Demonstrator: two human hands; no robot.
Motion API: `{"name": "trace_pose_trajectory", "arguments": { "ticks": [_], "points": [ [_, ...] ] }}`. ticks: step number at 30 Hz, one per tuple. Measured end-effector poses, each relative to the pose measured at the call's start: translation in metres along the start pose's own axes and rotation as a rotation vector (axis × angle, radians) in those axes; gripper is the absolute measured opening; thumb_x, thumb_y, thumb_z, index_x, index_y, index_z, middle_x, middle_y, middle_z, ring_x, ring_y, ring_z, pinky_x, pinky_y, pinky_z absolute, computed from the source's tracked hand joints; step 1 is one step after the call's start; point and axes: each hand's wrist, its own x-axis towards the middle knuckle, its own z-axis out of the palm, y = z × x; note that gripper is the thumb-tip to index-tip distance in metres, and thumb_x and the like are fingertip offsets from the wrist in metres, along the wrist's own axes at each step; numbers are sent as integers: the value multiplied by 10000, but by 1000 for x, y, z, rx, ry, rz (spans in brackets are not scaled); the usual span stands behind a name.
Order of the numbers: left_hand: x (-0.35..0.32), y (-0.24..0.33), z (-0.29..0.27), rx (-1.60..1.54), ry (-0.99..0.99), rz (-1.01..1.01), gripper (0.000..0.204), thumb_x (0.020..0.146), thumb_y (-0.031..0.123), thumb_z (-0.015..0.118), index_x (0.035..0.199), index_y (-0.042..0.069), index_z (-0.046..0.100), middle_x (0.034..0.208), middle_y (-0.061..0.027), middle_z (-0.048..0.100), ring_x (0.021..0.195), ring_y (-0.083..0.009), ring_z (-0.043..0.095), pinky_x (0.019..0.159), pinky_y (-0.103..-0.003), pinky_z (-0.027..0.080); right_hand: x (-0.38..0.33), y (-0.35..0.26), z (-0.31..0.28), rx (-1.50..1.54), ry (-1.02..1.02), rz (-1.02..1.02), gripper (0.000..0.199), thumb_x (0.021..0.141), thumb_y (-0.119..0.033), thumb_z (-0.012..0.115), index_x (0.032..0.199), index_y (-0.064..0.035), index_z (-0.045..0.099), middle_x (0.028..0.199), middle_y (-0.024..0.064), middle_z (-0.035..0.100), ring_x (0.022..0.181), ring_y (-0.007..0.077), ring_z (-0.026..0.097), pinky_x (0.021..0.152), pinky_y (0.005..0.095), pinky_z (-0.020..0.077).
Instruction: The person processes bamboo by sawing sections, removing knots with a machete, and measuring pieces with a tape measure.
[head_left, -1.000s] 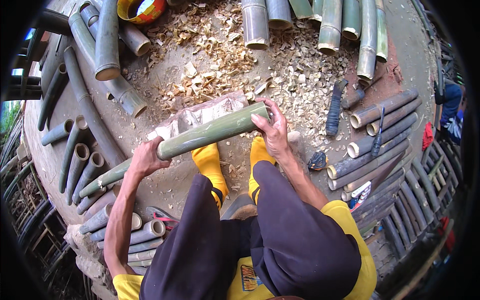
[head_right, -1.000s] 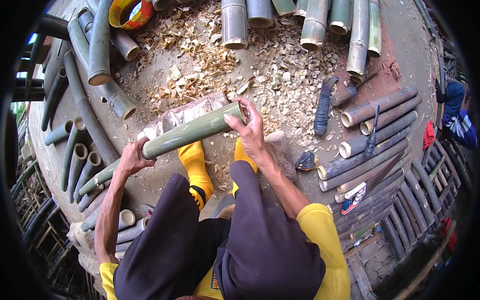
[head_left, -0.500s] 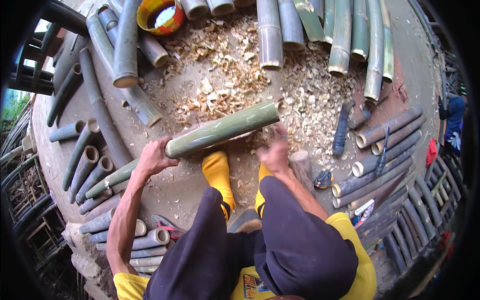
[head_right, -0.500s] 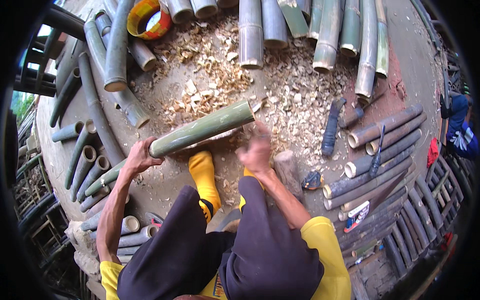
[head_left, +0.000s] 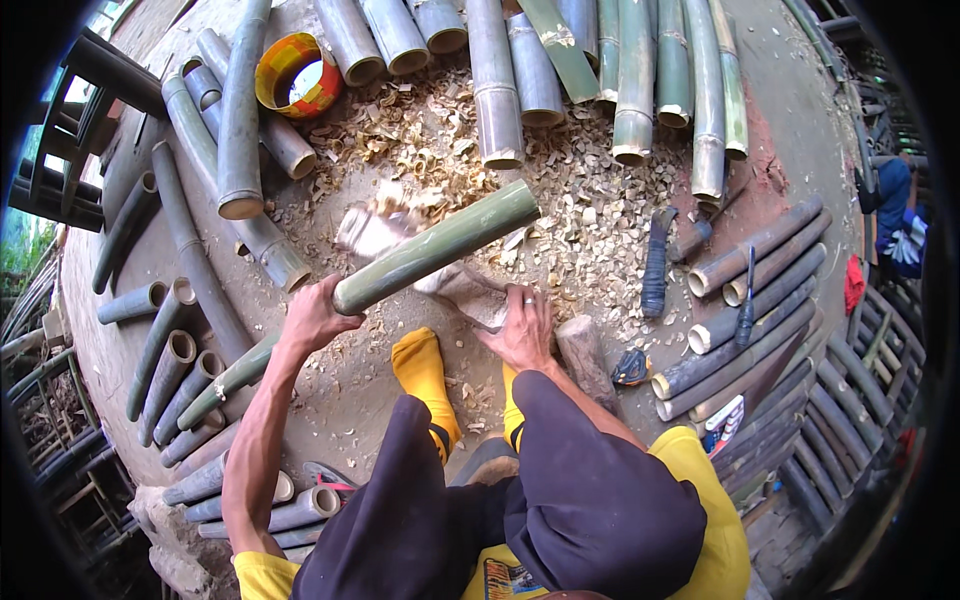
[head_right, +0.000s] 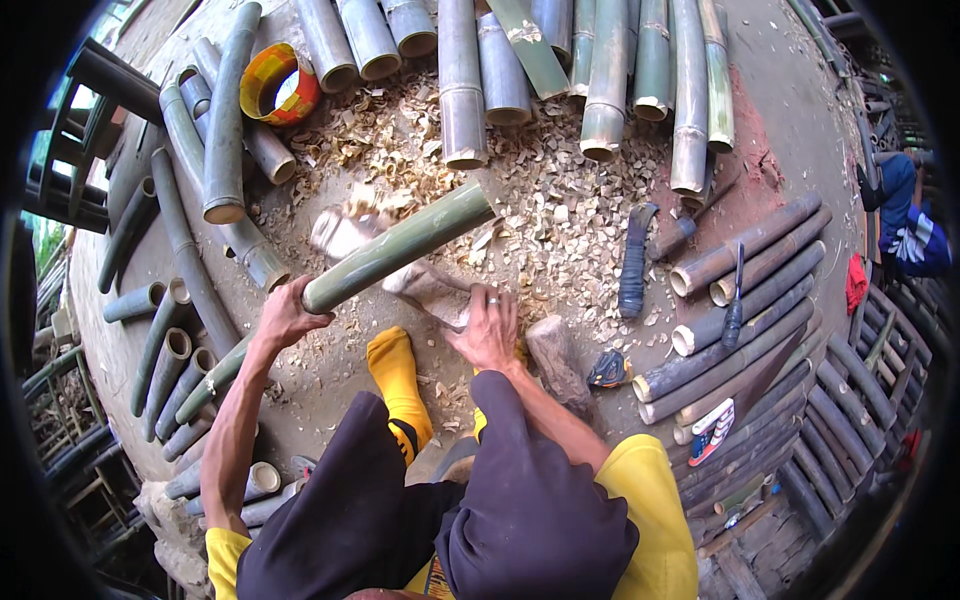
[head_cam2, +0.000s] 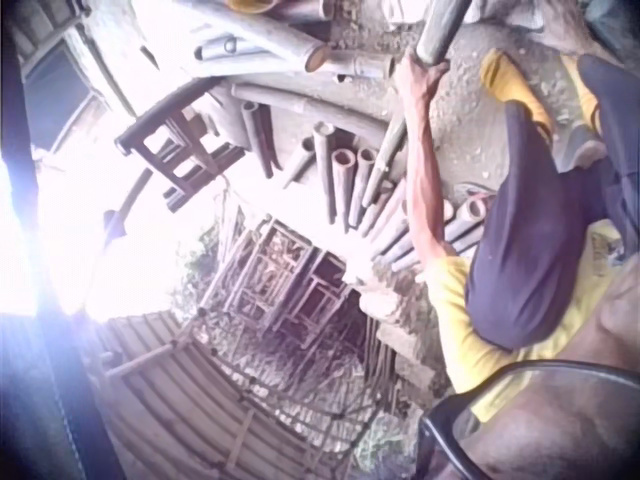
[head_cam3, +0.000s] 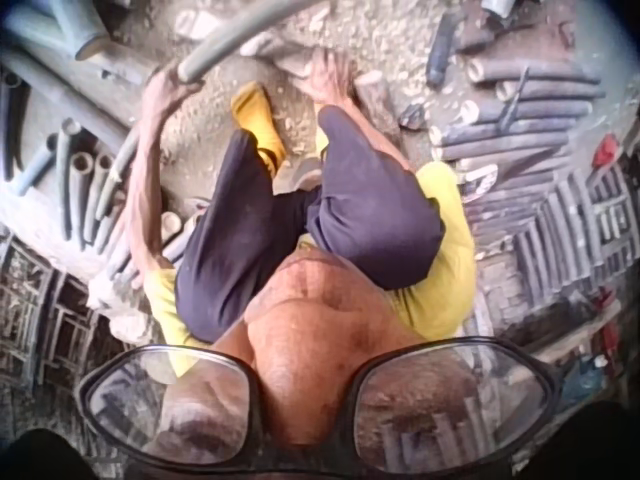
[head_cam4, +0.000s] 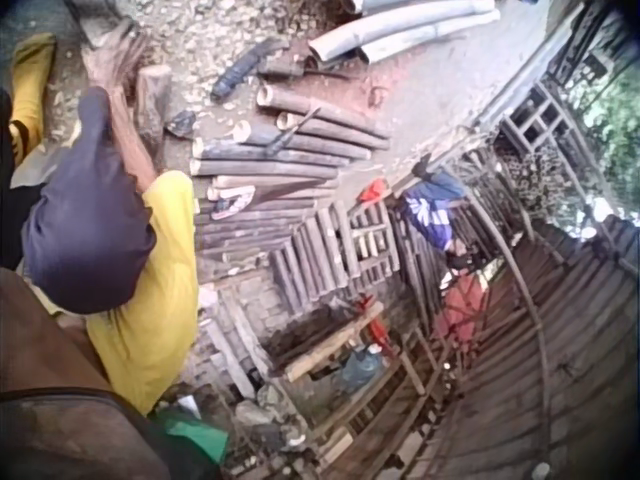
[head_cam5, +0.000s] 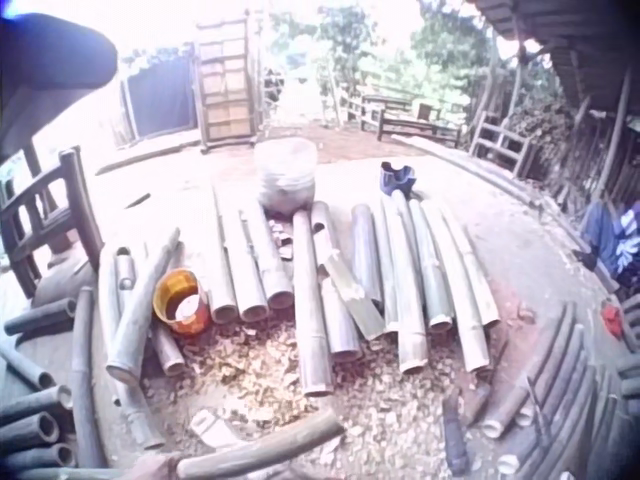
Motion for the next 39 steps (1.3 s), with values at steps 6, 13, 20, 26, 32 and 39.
{"name": "trace_pose_trajectory", "arguments": {
  "ticks": [6,13,20,26,32,39],
  "points": [
    [27,7,29,18,23,-26,428,589,298,738,878,32,566,775,-192,634,745,-362,621,675,-439,488,-27,-30,23,102,-148,-70,954,686,-379,725,1426,-98,193,1139,268,425,1014,429,455,893,498,366],
    [35,20,40,86,-21,8,419,599,322,699,867,41,541,777,-198,630,751,-367,619,667,-449,487,-59,25,-26,123,-46,-3,767,712,-302,710,1352,-75,352,1159,215,436,1048,366,444,909,480,374],
    [28,17,41,33,87,113,578,597,302,721,1086,63,526,951,-179,593,916,-340,582,783,-415,472,-115,127,-94,-306,-97,354,646,664,-98,712,1253,-142,452,1283,215,367,1125,403,388,949,475,361],
    [8,57,51,-57,513,359,552,670,135,705,1174,50,496,1141,-153,512,1092,-288,500,927,-397,436,-108,152,-102,-179,-129,414,579,657,-54,696,1193,-86,481,1238,210,432,1088,418,435,921,469,391],
    [-34,147,70,-863,-305,427,666,684,185,758,1276,93,468,1191,-112,506,1141,-213,484,938,-385,441,-69,88,-120,729,-90,484,311,843,-203,597,1086,-19,533,1009,104,547,932,212,546,855,343,446],
    [-21,176,91,-802,-182,325,454,766,271,696,1100,8,536,1016,-114,525,946,-226,533,813,-326,435,-9,1,-113,579,-371,331,403,937,-387,474,996,-1,577,829,128,625,824,168,611,761,335,493]
  ]
}}
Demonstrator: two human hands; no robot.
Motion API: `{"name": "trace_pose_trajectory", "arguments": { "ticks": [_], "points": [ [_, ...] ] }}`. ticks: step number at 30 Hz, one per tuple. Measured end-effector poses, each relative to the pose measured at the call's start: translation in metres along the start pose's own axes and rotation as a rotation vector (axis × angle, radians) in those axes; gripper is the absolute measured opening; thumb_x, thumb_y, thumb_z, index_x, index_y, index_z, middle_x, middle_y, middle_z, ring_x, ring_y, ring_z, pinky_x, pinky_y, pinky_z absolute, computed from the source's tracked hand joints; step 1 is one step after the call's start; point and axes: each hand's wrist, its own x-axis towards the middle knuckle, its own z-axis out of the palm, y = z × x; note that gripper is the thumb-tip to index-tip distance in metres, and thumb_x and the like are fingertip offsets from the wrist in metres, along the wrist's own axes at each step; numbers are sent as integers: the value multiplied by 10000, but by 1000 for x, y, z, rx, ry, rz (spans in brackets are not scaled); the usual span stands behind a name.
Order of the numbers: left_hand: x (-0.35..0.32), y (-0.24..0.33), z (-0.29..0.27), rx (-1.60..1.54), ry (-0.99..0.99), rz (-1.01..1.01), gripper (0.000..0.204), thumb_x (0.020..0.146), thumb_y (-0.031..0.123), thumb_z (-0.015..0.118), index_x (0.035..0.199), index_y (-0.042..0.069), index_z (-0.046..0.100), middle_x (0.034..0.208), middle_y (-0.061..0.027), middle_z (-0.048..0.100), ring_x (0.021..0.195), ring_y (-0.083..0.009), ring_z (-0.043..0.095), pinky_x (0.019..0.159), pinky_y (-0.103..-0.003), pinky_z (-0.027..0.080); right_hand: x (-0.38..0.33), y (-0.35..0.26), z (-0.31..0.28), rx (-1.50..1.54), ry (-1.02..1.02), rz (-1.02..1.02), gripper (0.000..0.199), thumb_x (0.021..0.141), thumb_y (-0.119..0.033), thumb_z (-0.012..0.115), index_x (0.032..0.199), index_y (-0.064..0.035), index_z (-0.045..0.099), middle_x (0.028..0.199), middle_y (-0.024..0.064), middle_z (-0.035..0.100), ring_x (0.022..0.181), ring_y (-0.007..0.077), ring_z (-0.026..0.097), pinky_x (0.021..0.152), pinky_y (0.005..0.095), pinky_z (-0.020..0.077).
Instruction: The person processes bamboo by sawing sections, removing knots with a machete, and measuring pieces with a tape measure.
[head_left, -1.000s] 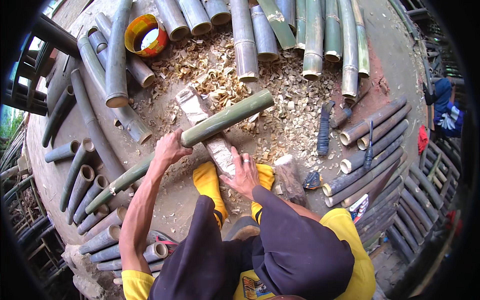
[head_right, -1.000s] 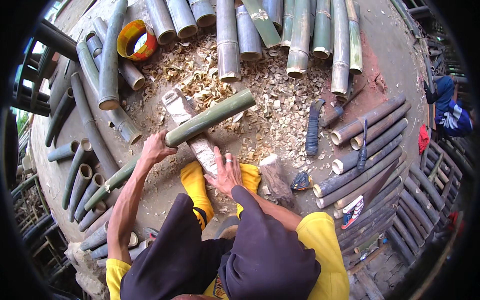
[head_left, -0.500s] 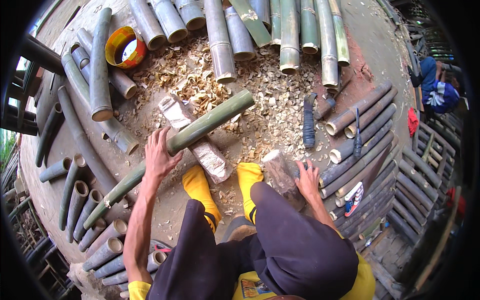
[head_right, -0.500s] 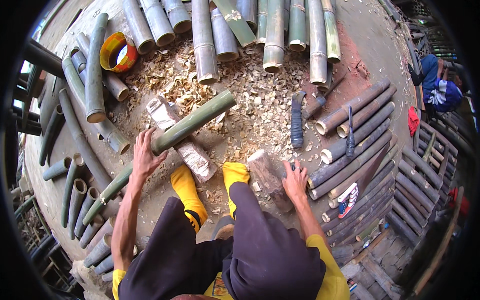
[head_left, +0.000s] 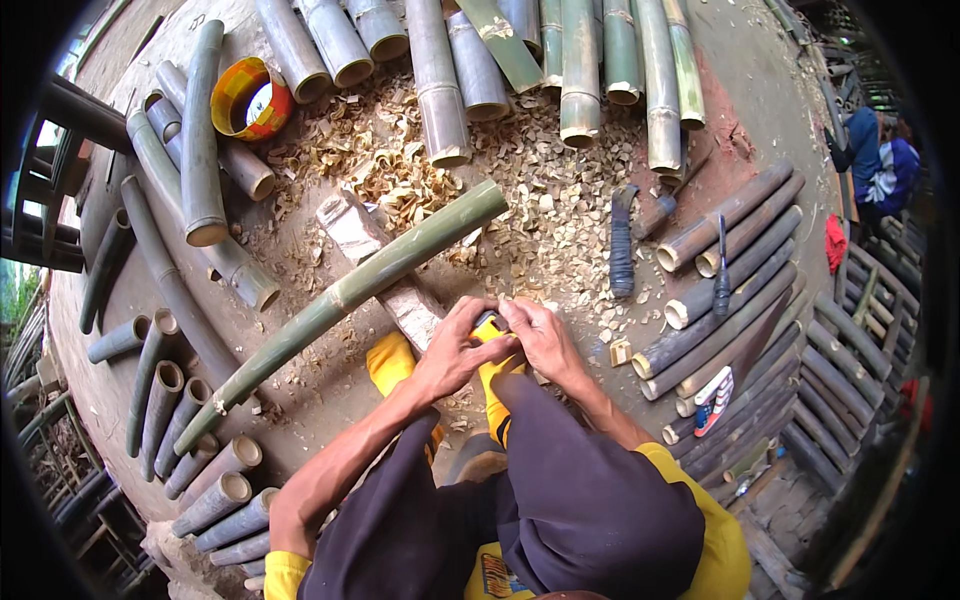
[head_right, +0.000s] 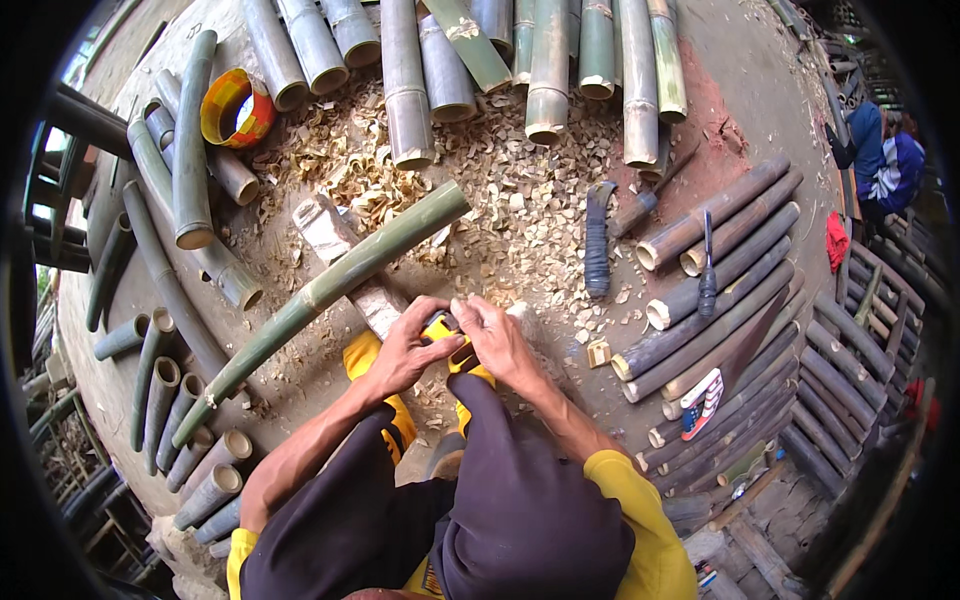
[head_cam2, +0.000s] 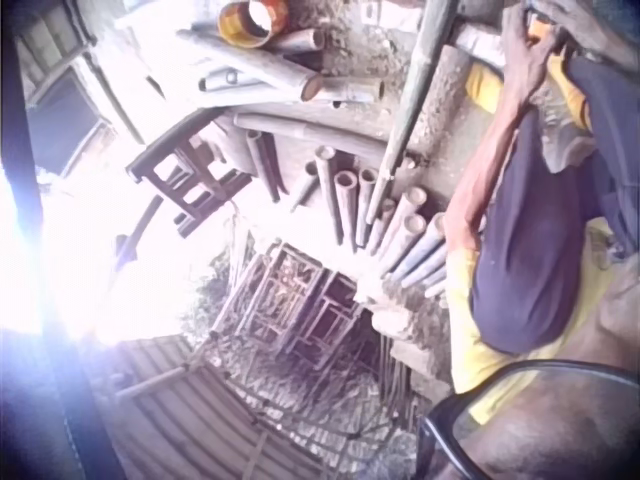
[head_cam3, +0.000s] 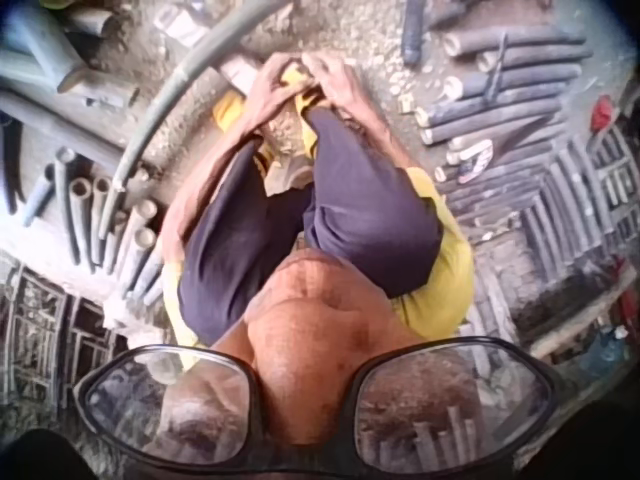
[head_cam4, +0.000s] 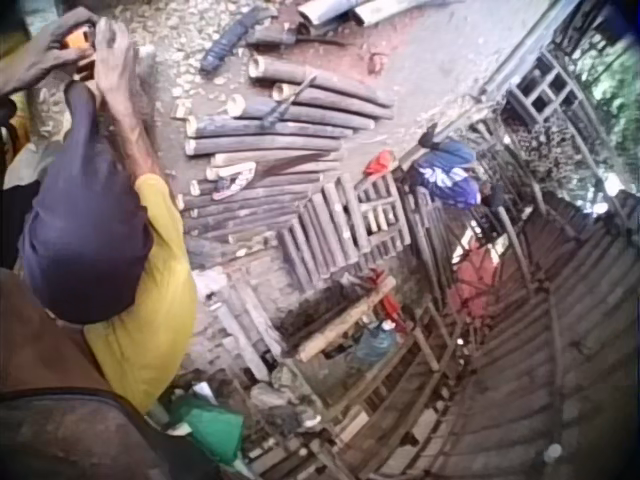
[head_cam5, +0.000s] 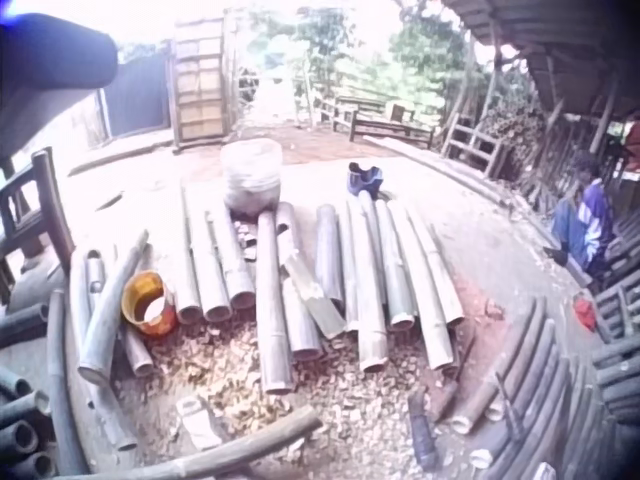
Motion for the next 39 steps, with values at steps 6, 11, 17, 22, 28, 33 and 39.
{"name": "trace_pose_trajectory", "arguments": {
  "ticks": [6,11,17,22,28,33,39],
  "points": [
    [-15,-22,-12,336,106,73,462,782,298,639,1096,-7,490,997,-191,487,885,-374,512,821,-424,430,3,-1,19,113,46,-396,203,831,-153,646,933,17,602,812,124,619,767,197,636,624,311,517],
    [-25,-19,-44,323,107,-131,390,766,277,659,989,0,499,910,-176,519,836,-298,539,743,-398,451,30,13,19,347,-148,-371,158,818,-93,654,892,31,592,785,100,619,638,159,603,551,280,518],
    [-66,-67,-130,402,635,-414,280,759,234,649,860,2,528,645,-110,574,573,-177,544,532,-342,453,101,-7,-31,507,343,-202,160,825,-81,645,930,32,602,728,77,612,538,89,554,465,214,481],
    [-64,-53,-142,536,663,-490,466,772,312,677,1154,90,530,743,-174,621,691,-270,620,635,-367,487,144,9,-15,233,542,-335,136,807,-103,666,858,19,632,685,36,606,562,76,521,506,222,433],
    [-51,-52,-137,763,594,-634,489,778,464,641,1137,134,603,851,-194,661,809,-353,641,716,-440,495,120,43,-40,6,703,-331,301,819,-164,689,1052,13,617,731,32,595,644,100,518,588,253,440],
    [-50,-40,-136,770,584,-645,446,793,424,639,1080,90,574,872,-207,641,873,-375,623,738,-482,485,56,138,-87,-867,819,-67,485,812,-242,661,1213,-22,501,1060,184,505,967,331,505,835,465,401],
    [-53,-38,-139,705,540,-701,459,797,439,618,1081,80,568,890,-213,645,883,-375,620,754,-476,474,66,150,-100,-829,828,-164,586,748,-157,681,1272,-25,452,1032,207,536,931,349,522,848,457,401]
  ]
}}
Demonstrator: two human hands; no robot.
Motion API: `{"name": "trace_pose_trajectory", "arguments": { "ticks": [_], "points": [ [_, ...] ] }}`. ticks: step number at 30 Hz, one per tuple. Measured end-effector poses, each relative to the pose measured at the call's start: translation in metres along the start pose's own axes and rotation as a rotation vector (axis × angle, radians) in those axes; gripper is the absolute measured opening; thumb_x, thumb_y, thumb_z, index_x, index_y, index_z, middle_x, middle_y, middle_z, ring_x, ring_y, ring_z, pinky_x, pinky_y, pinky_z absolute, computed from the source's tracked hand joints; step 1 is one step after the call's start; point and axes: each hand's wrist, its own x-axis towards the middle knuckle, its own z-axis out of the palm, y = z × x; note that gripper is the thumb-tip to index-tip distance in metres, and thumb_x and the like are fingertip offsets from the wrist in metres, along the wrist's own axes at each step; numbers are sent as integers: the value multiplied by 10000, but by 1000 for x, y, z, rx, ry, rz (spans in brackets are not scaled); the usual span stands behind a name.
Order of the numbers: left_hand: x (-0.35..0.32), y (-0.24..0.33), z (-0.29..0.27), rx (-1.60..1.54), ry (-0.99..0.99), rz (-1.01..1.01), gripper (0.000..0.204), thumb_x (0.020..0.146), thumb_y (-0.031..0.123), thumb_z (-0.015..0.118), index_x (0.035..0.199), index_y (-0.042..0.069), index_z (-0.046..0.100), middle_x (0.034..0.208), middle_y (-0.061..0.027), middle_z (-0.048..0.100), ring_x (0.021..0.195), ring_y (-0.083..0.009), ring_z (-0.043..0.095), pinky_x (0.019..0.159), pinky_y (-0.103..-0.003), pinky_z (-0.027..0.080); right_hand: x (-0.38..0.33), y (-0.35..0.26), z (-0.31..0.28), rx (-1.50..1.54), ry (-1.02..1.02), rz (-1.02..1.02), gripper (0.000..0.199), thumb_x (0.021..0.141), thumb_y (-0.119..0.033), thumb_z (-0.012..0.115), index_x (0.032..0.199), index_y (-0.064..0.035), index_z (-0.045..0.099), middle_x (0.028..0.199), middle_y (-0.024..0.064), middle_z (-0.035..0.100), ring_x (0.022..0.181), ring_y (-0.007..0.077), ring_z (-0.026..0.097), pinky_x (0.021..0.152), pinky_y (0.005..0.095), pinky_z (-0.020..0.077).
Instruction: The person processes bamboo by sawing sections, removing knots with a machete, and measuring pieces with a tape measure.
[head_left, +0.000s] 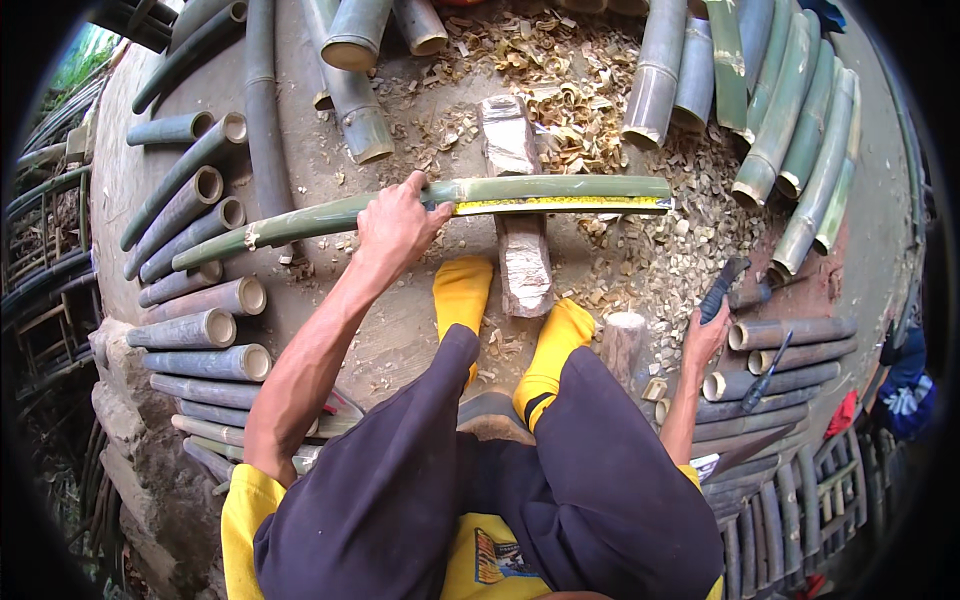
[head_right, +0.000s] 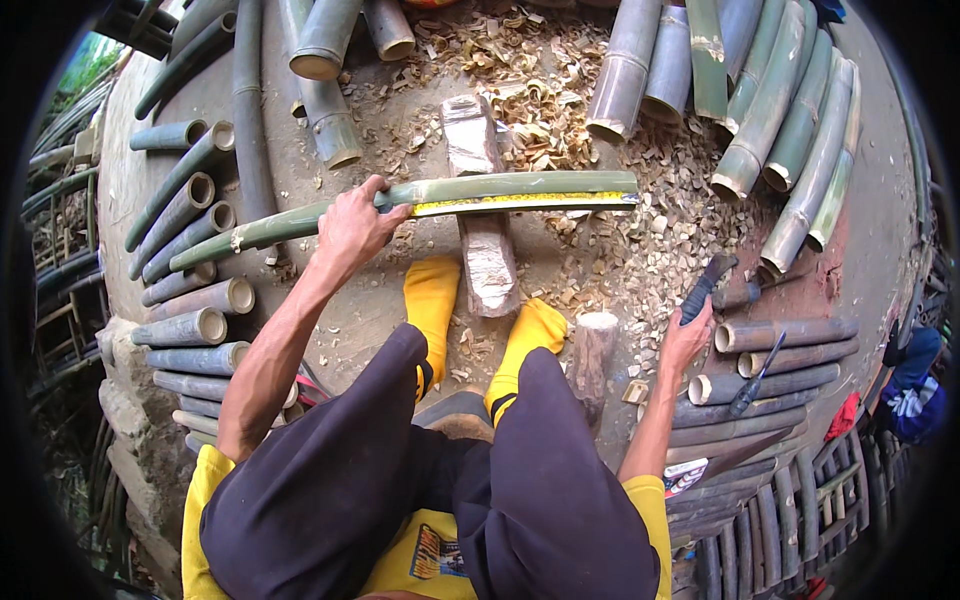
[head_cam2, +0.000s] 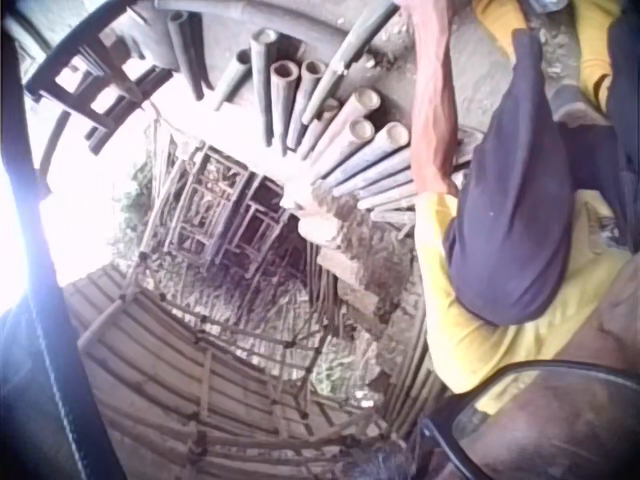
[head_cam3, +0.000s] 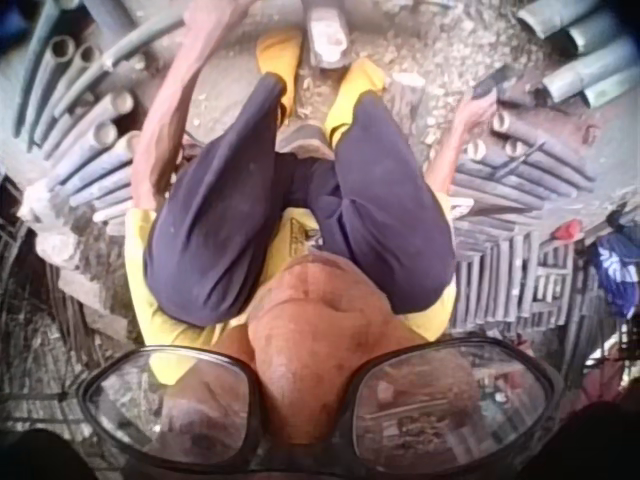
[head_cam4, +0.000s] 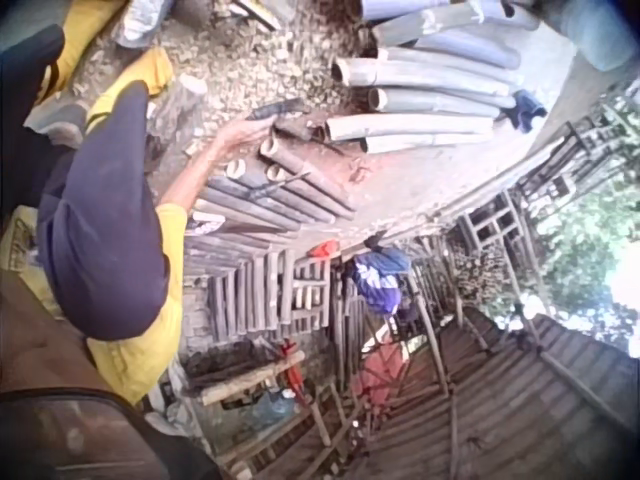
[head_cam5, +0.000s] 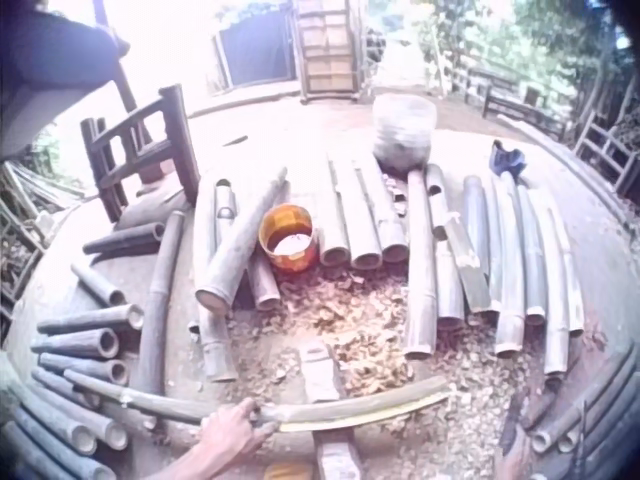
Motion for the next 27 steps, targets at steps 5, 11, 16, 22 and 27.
{"name": "trace_pose_trajectory", "arguments": {
  "ticks": [5,11,16,22,27],
  "points": [
    [2,2,1,3,12,21,443,797,423,621,1065,75,565,888,-200,647,878,-369,620,747,-481,471,17,15,-3,644,-84,250,641,746,-94,606,1336,-21,367,866,134,565,705,217,569,668,340,480],
    [-1,2,0,2,23,18,442,794,420,627,1056,71,560,871,-193,646,877,-367,620,744,-482,470,13,-117,-82,1329,-186,157,432,789,-103,566,1191,-29,425,798,69,552,625,156,553,572,266,489],
    [3,0,4,-8,27,26,437,789,417,632,1049,73,559,867,-187,647,870,-365,621,742,-478,474,34,-217,-94,1163,-897,-80,233,858,-103,521,1080,-47,479,693,47,552,604,140,554,539,276,474],
    [4,-1,5,3,40,20,437,784,414,635,1053,79,558,877,-187,645,878,-361,619,745,-472,478,54,-264,-64,529,-675,-863,211,852,-198,553,966,-32,492,680,192,569,618,359,586,562,442,453],
    [3,1,2,16,11,4,444,785,414,634,1075,88,553,894,-192,642,885,-366,616,733,-477,482,60,-275,-52,298,-673,-988,246,869,-265,560,917,-42,471,705,184,595,673,387,595,584,481,462]
  ]
}}
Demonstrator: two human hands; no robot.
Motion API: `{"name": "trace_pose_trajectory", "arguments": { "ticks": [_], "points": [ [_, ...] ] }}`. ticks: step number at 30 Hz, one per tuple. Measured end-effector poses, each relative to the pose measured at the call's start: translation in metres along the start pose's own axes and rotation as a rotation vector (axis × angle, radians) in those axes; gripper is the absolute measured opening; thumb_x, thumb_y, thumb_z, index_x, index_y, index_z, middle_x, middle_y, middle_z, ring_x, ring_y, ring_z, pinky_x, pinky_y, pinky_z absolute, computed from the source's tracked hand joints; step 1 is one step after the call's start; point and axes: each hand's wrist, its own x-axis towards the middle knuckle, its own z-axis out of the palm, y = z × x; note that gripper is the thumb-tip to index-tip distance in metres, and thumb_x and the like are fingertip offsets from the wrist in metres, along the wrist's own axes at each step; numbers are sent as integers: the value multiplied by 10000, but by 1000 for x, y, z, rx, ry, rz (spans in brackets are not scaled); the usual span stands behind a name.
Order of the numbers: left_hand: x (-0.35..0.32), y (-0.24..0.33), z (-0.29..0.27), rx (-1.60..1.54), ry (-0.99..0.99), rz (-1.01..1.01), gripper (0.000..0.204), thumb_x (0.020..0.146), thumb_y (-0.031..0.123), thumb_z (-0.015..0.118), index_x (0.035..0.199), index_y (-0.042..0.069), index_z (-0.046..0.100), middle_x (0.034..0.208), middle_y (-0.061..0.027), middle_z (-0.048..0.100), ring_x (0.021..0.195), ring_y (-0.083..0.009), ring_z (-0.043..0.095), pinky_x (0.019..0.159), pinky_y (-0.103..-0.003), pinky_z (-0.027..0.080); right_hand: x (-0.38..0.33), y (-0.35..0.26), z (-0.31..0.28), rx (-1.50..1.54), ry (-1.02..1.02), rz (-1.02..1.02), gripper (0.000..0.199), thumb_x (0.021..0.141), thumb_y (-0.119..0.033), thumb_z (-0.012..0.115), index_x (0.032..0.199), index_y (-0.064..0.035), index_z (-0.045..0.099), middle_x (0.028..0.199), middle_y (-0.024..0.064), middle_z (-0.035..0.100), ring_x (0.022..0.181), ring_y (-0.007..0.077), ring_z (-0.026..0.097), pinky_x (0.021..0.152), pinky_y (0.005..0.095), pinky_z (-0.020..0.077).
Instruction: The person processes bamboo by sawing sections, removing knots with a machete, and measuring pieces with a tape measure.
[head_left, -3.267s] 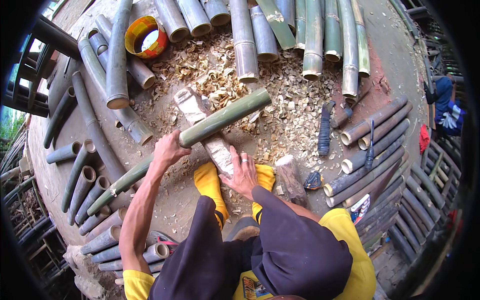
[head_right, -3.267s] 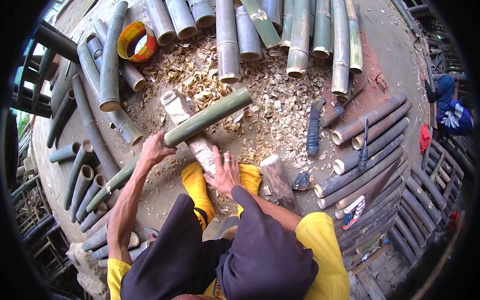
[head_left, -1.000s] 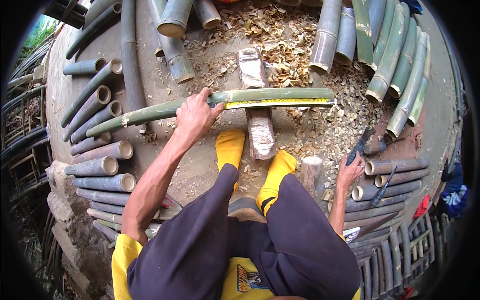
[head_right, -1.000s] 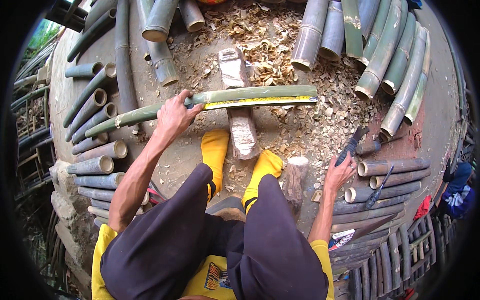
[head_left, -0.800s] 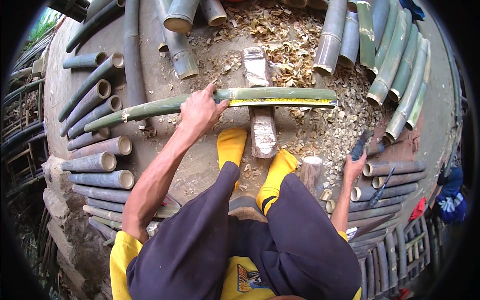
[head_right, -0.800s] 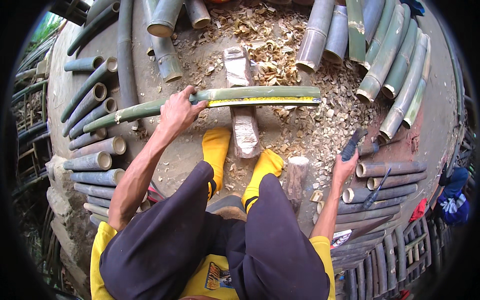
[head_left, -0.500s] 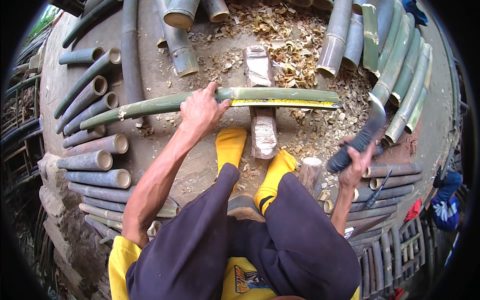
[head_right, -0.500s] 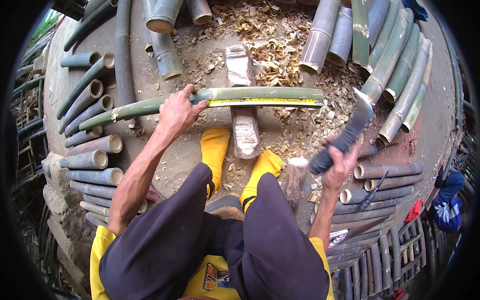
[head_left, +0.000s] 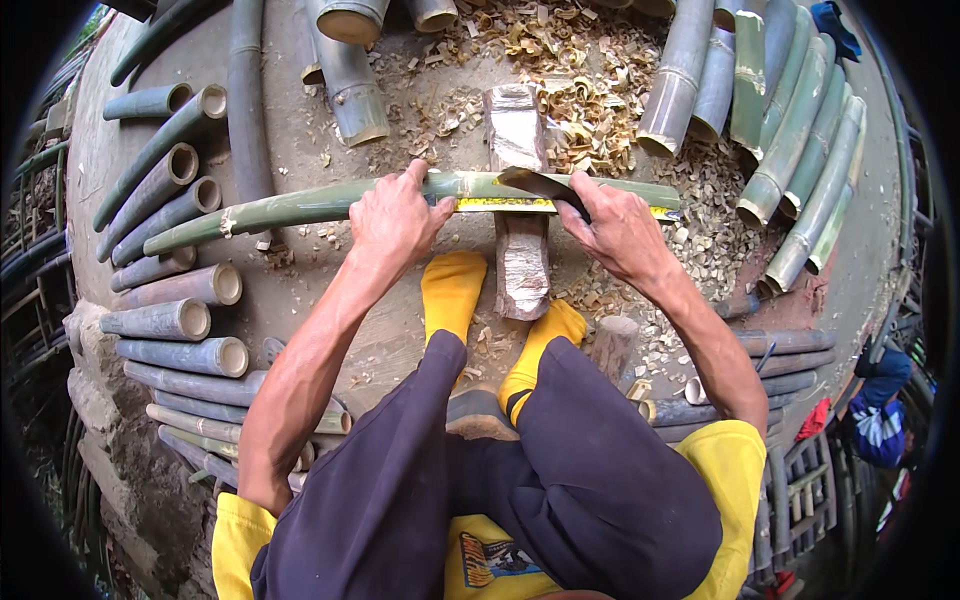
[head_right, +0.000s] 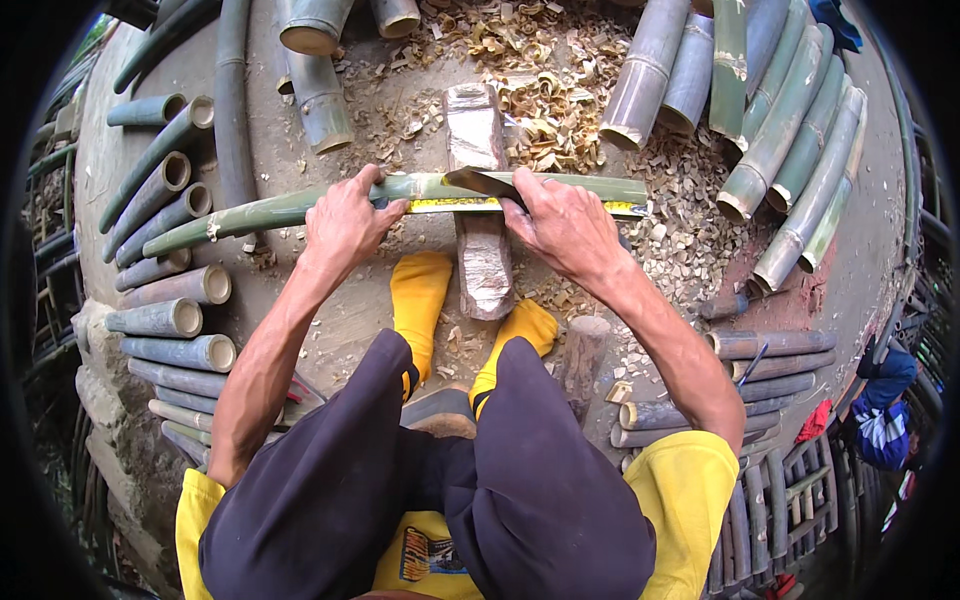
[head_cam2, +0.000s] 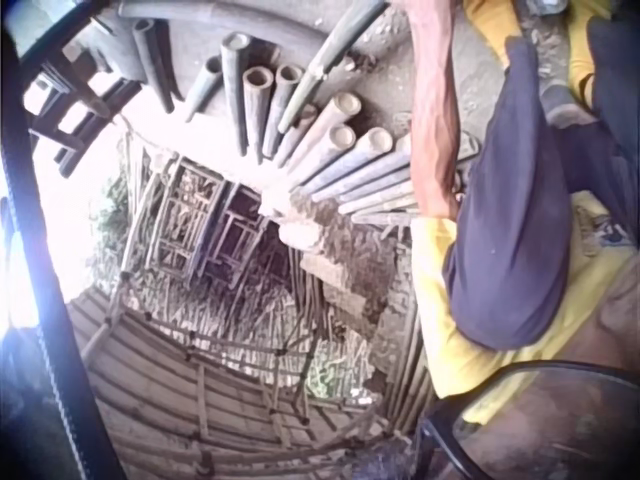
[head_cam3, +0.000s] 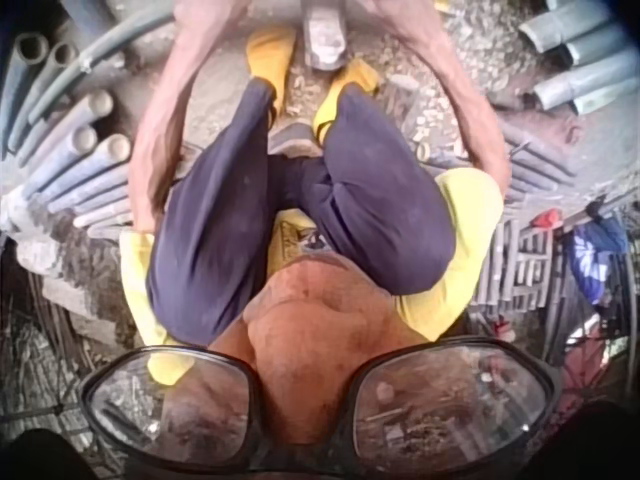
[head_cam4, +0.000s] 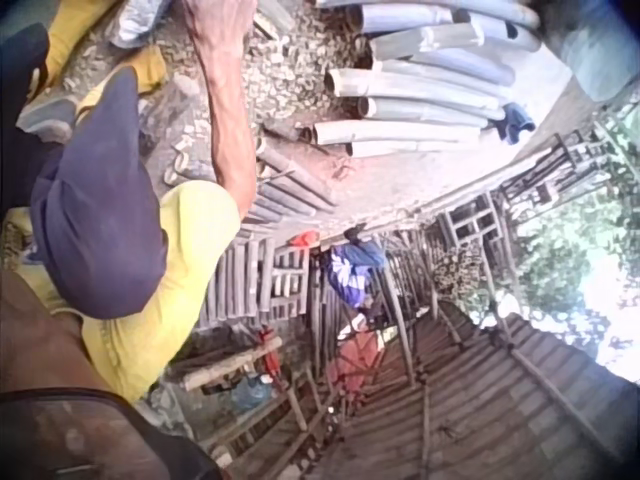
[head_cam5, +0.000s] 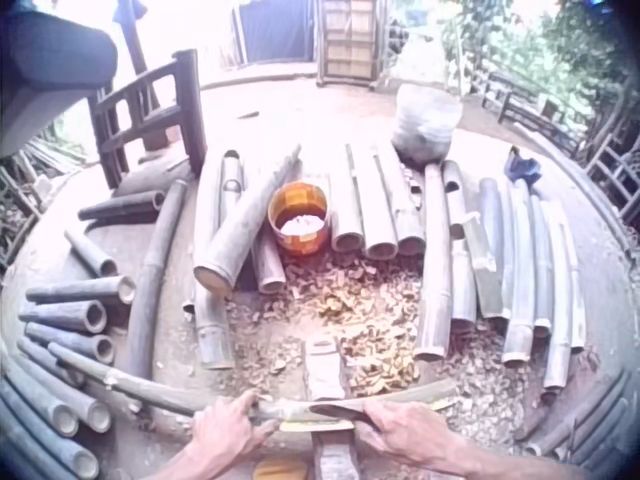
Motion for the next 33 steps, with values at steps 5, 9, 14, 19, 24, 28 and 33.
{"name": "trace_pose_trajectory", "arguments": {
  "ticks": [5,9,14,19,24,28,33],
  "points": [
    [0,-3,1,-7,9,29,467,791,412,633,1095,70,539,898,-205,632,868,-380,620,711,-484,494,3,1,1,-34,-29,-14,248,870,-274,553,918,-46,469,721,186,604,683,385,599,592,480,470],
    [0,-2,1,-10,13,49,474,794,408,634,1094,54,534,898,-211,628,857,-385,623,704,-487,499,1,2,-2,-53,-99,58,257,865,-281,555,927,-46,471,740,191,613,700,385,604,608,478,473],
    [0,-1,-2,-9,5,47,470,795,402,636,1090,51,534,889,-212,629,857,-386,623,706,-487,496,-2,6,-2,-50,-84,38,265,863,-288,554,947,-49,479,722,190,613,685,386,606,611,479,476],
    [0,-3,0,-17,8,47,470,795,401,638,1090,50,534,900,-217,623,862,-390,621,708,-489,494,0,7,-3,-57,-82,13,262,860,-286,558,948,-51,482,708,192,608,695,381,608,611,481,477],
    [0,-2,2,-23,2,40,470,796,400,637,1100,58,533,923,-224,613,865,-397,617,712,-491,493,5,14,-6,-36,-79,-71,234,859,-246,572,917,-41,475,664,208,578,637,393,581,575,473,453],
    [0,-3,2,-18,-12,28,481,797,404,636,1116,62,527,933,-224,611,876,-396,615,716,-490,493,21,21,-12,-61,-241,-48,277,879,-317,535,905,-43,498,655,191,583,642,377,602,598,485,482],
    [3,-5,3,-35,-25,26,484,799,401,637,1125,66,516,944,-226,608,896,-396,609,719,-497,489,48,35,-22,-63,-268,-155,217,896,-260,530,906,-48,484,588,180,556,534,333,573,516,439,452]
  ]
}}
